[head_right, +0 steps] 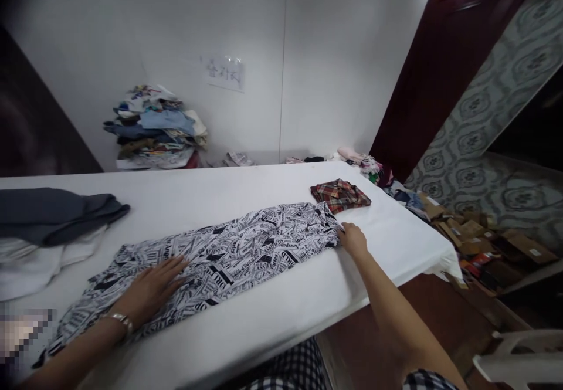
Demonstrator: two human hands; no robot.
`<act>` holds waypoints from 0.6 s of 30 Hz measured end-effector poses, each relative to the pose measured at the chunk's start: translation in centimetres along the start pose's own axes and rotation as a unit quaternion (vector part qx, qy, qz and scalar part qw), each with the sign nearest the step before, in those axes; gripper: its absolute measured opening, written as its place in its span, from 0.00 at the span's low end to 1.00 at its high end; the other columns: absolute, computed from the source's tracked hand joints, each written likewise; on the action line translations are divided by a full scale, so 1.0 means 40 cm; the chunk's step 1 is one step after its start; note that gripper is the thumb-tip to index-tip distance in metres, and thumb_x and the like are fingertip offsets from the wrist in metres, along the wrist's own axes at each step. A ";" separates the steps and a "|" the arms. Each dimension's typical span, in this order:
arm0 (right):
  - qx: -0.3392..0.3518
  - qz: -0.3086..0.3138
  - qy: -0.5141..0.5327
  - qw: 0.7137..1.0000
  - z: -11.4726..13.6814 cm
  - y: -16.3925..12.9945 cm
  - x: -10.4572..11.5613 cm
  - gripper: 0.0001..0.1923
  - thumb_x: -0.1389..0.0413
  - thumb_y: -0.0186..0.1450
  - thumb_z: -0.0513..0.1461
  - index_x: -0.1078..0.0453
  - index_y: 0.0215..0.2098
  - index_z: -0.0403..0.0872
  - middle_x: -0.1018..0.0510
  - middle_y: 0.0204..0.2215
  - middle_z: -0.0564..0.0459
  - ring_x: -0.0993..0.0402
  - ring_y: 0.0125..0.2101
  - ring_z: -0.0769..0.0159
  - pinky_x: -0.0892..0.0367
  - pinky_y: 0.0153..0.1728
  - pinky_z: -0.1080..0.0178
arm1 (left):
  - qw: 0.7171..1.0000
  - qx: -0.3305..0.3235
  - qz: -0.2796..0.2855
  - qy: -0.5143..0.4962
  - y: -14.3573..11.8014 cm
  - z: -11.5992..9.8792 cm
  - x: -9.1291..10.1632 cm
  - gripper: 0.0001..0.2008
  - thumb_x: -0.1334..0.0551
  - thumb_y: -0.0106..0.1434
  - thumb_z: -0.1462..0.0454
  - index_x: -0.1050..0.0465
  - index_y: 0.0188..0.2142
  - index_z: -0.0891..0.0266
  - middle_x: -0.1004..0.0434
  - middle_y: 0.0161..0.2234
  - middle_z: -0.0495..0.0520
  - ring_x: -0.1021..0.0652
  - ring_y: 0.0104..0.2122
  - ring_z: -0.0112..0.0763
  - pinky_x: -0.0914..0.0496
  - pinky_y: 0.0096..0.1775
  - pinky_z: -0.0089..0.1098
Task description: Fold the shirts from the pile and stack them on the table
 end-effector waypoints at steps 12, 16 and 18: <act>0.350 -0.016 0.098 0.931 0.491 -0.012 -0.102 0.26 0.49 0.60 0.28 0.32 0.55 0.47 0.30 0.58 0.46 0.40 0.60 0.57 0.45 0.59 0.53 | 0.996 0.032 -0.080 -0.022 -0.026 -0.037 0.010 0.21 0.48 0.66 0.57 0.30 0.56 0.55 0.32 0.59 0.56 0.35 0.61 0.43 0.42 0.60 0.49; 0.327 -0.017 0.068 0.942 0.517 0.017 -0.108 0.19 0.49 0.60 0.28 0.26 0.45 0.47 0.25 0.52 0.46 0.37 0.57 0.55 0.44 0.56 0.52 | 0.992 0.063 -0.107 -0.031 -0.021 -0.050 0.025 0.20 0.49 0.66 0.58 0.29 0.54 0.56 0.30 0.58 0.56 0.34 0.61 0.43 0.42 0.60 0.49; 0.335 -0.029 0.074 0.939 0.506 0.021 -0.095 0.18 0.50 0.62 0.28 0.25 0.44 0.47 0.23 0.48 0.46 0.35 0.55 0.57 0.43 0.56 0.54 | 0.990 0.089 -0.106 -0.034 -0.018 -0.047 0.030 0.20 0.49 0.66 0.57 0.29 0.53 0.56 0.29 0.57 0.56 0.33 0.60 0.43 0.42 0.60 0.50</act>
Point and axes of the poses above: each hand's wrist, its own y-axis towards the middle knuckle, its own x-axis out of the back of the hand, z = x × y, the point moved 2 cm from there along y, towards the middle knuckle
